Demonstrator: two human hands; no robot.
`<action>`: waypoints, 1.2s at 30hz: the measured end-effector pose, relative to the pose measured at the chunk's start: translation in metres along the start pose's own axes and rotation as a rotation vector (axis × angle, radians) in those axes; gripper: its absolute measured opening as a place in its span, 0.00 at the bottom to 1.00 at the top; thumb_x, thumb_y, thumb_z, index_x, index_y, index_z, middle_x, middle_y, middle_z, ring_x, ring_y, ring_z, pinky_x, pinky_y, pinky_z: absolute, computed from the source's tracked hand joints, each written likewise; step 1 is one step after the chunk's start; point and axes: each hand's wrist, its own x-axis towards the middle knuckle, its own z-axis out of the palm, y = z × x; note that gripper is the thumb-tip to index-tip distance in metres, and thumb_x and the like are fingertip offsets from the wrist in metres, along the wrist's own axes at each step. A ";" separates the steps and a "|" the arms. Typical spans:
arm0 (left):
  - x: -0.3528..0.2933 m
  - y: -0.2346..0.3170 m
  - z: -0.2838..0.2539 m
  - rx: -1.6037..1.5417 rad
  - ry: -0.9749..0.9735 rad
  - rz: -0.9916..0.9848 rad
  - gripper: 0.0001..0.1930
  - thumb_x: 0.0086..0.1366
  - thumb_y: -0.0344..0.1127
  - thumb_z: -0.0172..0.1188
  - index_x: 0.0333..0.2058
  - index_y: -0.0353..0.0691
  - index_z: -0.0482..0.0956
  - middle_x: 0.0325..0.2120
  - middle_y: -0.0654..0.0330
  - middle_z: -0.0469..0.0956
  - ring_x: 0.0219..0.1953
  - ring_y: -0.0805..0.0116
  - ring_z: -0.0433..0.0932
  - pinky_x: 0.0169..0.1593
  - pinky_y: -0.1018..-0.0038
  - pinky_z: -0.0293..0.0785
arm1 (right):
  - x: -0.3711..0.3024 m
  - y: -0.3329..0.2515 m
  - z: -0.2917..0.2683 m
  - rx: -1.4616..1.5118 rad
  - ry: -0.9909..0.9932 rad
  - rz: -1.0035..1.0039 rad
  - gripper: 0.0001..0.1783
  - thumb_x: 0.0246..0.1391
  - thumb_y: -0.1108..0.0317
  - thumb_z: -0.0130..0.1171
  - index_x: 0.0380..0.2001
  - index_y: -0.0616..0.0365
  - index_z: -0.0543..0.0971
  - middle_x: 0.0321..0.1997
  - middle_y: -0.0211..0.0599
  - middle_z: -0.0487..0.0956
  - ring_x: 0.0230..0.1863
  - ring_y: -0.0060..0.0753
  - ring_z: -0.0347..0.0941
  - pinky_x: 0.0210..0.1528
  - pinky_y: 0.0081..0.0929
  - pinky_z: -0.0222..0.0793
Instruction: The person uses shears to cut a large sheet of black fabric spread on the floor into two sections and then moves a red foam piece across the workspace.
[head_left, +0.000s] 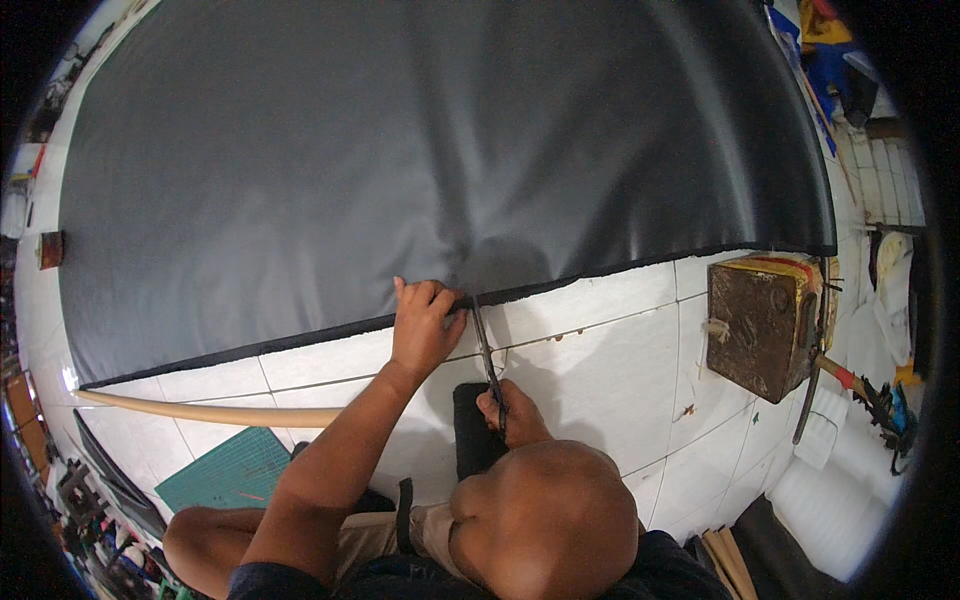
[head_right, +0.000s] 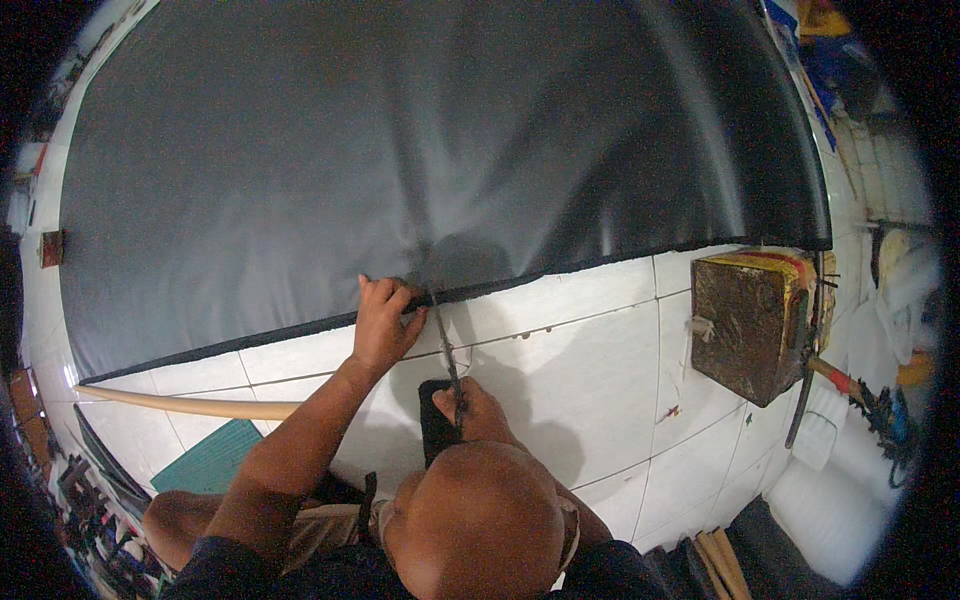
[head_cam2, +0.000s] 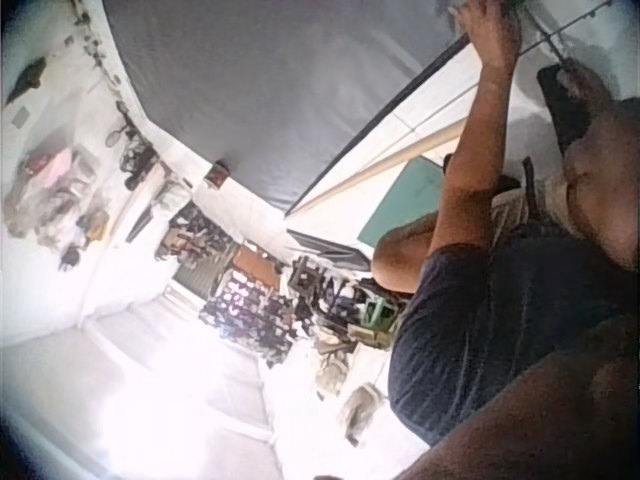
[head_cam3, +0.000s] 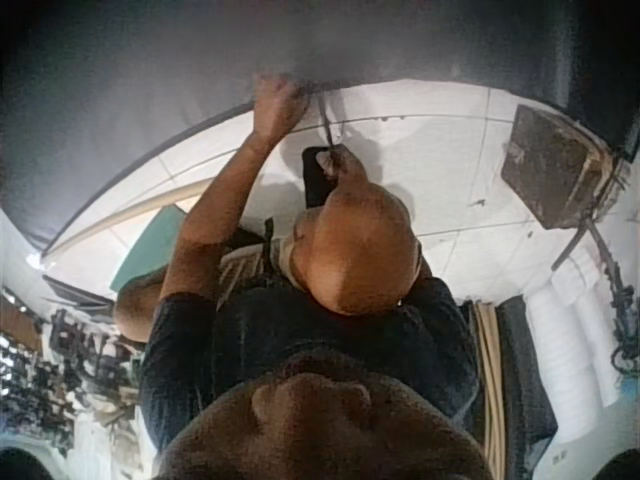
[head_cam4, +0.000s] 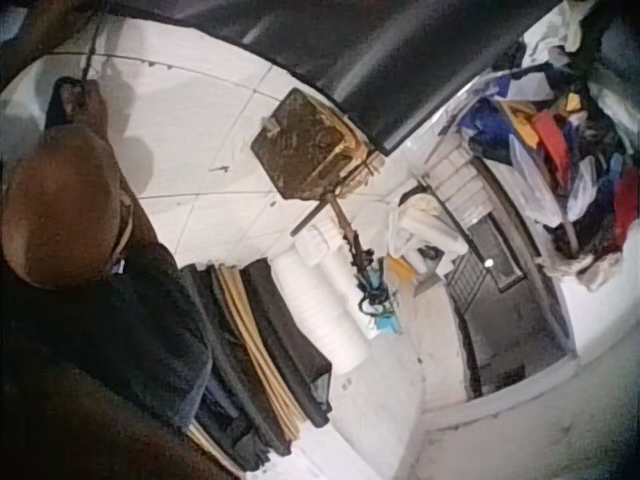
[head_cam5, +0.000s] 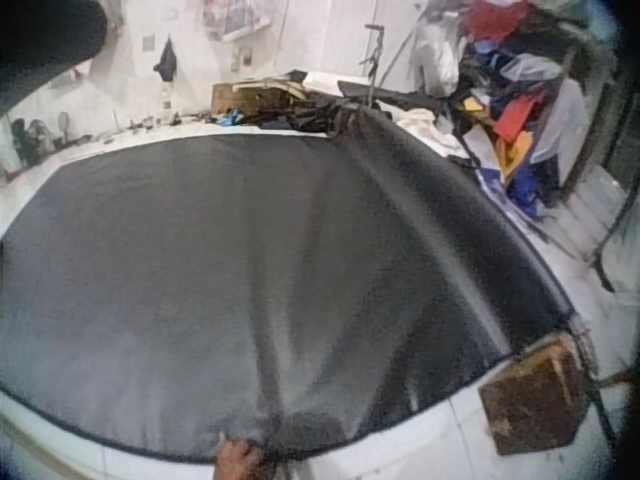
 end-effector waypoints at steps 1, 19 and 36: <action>0.000 0.000 0.001 0.006 0.003 -0.002 0.14 0.52 0.30 0.67 0.39 0.42 0.79 0.35 0.57 0.72 0.45 0.51 0.70 0.63 0.37 0.50 | -0.001 -0.003 0.000 0.000 0.003 -0.011 0.25 0.58 0.43 0.58 0.33 0.58 0.73 0.26 0.38 0.75 0.30 0.32 0.71 0.37 0.32 0.67; -0.002 -0.002 0.012 0.080 0.047 -0.004 0.08 0.53 0.29 0.66 0.33 0.44 0.81 0.33 0.60 0.74 0.43 0.55 0.72 0.63 0.35 0.50 | 0.008 -0.007 0.019 0.072 0.128 -0.112 0.19 0.59 0.56 0.62 0.24 0.59 0.72 0.18 0.25 0.70 0.21 0.19 0.64 0.25 0.24 0.61; -0.006 -0.010 0.002 0.172 -0.096 0.143 0.15 0.54 0.31 0.63 0.43 0.46 0.81 0.38 0.61 0.75 0.46 0.56 0.72 0.63 0.37 0.52 | 0.056 -0.008 0.018 -0.071 0.219 -0.252 0.23 0.59 0.50 0.60 0.25 0.61 0.73 0.18 0.36 0.74 0.22 0.31 0.70 0.29 0.32 0.65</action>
